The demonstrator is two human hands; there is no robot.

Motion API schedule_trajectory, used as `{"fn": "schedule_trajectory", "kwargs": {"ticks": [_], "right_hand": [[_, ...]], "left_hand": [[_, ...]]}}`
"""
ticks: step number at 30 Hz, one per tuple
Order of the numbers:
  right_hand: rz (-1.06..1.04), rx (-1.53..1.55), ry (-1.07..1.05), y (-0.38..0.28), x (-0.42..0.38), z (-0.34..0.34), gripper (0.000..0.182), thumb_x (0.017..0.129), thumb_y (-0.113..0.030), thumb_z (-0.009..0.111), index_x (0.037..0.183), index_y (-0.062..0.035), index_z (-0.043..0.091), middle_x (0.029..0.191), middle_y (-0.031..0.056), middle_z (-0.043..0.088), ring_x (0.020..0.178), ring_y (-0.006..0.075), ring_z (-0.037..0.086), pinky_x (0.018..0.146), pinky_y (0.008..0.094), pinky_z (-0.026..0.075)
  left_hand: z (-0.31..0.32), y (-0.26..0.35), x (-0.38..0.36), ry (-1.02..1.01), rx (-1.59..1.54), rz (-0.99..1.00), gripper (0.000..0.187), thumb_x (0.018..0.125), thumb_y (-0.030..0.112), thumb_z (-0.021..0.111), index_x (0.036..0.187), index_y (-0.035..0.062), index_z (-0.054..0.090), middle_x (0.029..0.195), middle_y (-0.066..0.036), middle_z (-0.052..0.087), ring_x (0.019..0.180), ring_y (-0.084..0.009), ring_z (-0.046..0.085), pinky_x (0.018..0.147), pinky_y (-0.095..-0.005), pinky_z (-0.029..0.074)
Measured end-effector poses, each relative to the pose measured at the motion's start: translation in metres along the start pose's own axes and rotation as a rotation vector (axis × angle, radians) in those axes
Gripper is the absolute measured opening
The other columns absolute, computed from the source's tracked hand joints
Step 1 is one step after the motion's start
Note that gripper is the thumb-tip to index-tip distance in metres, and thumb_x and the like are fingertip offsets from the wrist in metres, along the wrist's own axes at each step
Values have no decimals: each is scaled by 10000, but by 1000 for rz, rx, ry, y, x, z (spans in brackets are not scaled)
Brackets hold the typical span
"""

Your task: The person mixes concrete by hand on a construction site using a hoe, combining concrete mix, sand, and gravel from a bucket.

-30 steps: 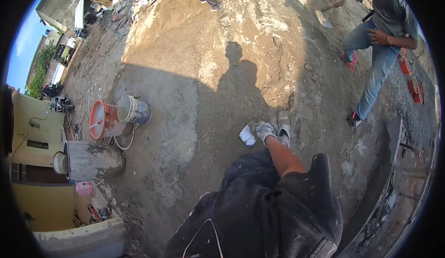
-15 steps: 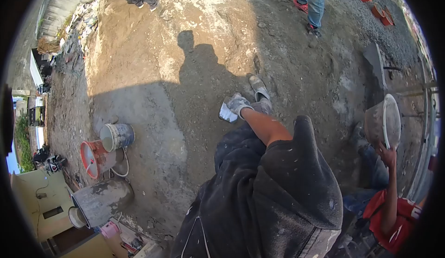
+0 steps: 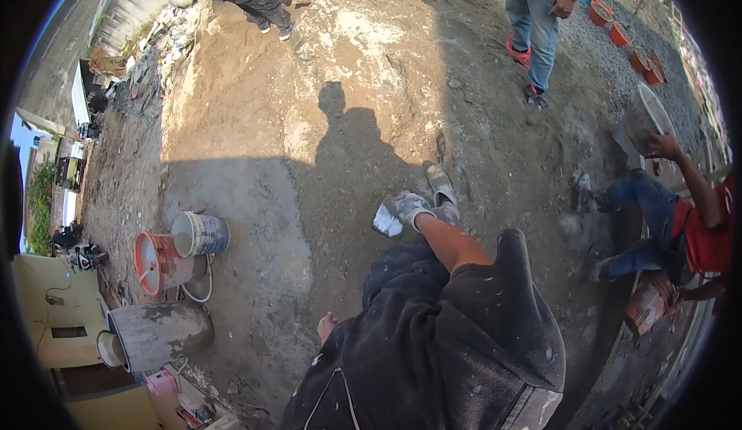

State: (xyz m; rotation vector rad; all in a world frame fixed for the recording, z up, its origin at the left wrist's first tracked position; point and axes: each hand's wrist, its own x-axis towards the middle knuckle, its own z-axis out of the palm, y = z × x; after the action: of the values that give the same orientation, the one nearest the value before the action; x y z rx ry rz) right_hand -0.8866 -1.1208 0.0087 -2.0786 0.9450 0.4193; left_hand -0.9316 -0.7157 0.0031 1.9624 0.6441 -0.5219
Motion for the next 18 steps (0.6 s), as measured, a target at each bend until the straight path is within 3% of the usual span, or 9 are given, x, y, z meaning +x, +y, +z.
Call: {"fn": "schedule_trajectory", "kwargs": {"ticks": [1, 4, 5, 7, 9, 12, 14, 16, 18], "right_hand": [[-29, -4, 6, 8, 6, 6, 470, 820, -444, 289, 982, -118, 586, 987, 151, 565, 982, 322, 500, 852, 383, 372], [-86, 10, 13, 13, 4, 5, 475, 813, -473, 302, 999, -134, 579, 986, 127, 572, 979, 315, 503, 849, 371, 374], [-82, 13, -3, 12, 5, 2, 338, 758, -357, 459, 989, -144, 583, 1044, 127, 551, 1006, 285, 501, 820, 369, 402], [-87, -33, -1, 11, 5, 2, 342, 757, -367, 467, 994, -150, 582, 1044, 120, 553, 1007, 280, 503, 824, 364, 398], [-100, -79, -7, 6, 3, 0, 347, 756, -377, 475, 999, -155, 582, 1044, 113, 556, 1008, 275, 504, 828, 360, 395], [-117, 65, -160, 2, 9, 3, 358, 756, -397, 495, 987, -139, 586, 1029, 122, 563, 999, 271, 512, 831, 356, 390], [-299, -7, -140, 20, 34, 36, 413, 747, -432, 516, 1022, -129, 569, 1000, 124, 574, 962, 264, 531, 818, 353, 395], [-301, 52, -175, 2, 12, 34, 400, 767, -381, 524, 1064, -114, 546, 969, 81, 578, 907, 219, 535, 786, 308, 398], [-288, 122, -210, -11, -4, 34, 393, 788, -330, 532, 1105, -98, 523, 938, 38, 582, 851, 174, 538, 754, 262, 400]], "left_hand": [[2, -4, 3, 1, -22, 0, 277, 796, 275, 523, 725, 9, 550, 618, -53, 530, 534, -136, 505, 478, -288, 435], [4, -17, 4, -13, -70, -75, 271, 800, 271, 516, 756, 5, 550, 651, -63, 546, 547, -133, 524, 467, -286, 439], [2, -21, 0, -45, 92, -30, 298, 796, 291, 514, 771, -3, 556, 670, -77, 559, 575, -150, 541, 500, -304, 447], [-4, -50, 1, -66, 234, -3, 326, 792, 311, 513, 786, -11, 561, 690, -92, 573, 603, -167, 558, 533, -323, 455], [-2, -111, 22, -192, 1031, 381, 404, 782, 371, 500, 792, -27, 574, 708, -120, 590, 674, -202, 576, 628, -362, 450], [12, -112, 18, -256, 904, 215, 419, 750, 432, 499, 910, 48, 553, 764, -106, 596, 676, -236, 554, 659, -364, 432], [43, -43, -4, -141, 404, -169, 464, 742, 459, 518, 925, 33, 537, 806, -95, 583, 657, -209, 552, 624, -348, 453], [80, 21, -15, -168, 33, -151, 467, 759, 435, 539, 990, 32, 501, 791, -54, 533, 660, -152, 523, 521, -268, 443], [120, 72, -5, -135, 50, 116, 506, 746, 445, 539, 979, -3, 504, 888, -113, 544, 724, -202, 548, 647, -312, 447]]}}
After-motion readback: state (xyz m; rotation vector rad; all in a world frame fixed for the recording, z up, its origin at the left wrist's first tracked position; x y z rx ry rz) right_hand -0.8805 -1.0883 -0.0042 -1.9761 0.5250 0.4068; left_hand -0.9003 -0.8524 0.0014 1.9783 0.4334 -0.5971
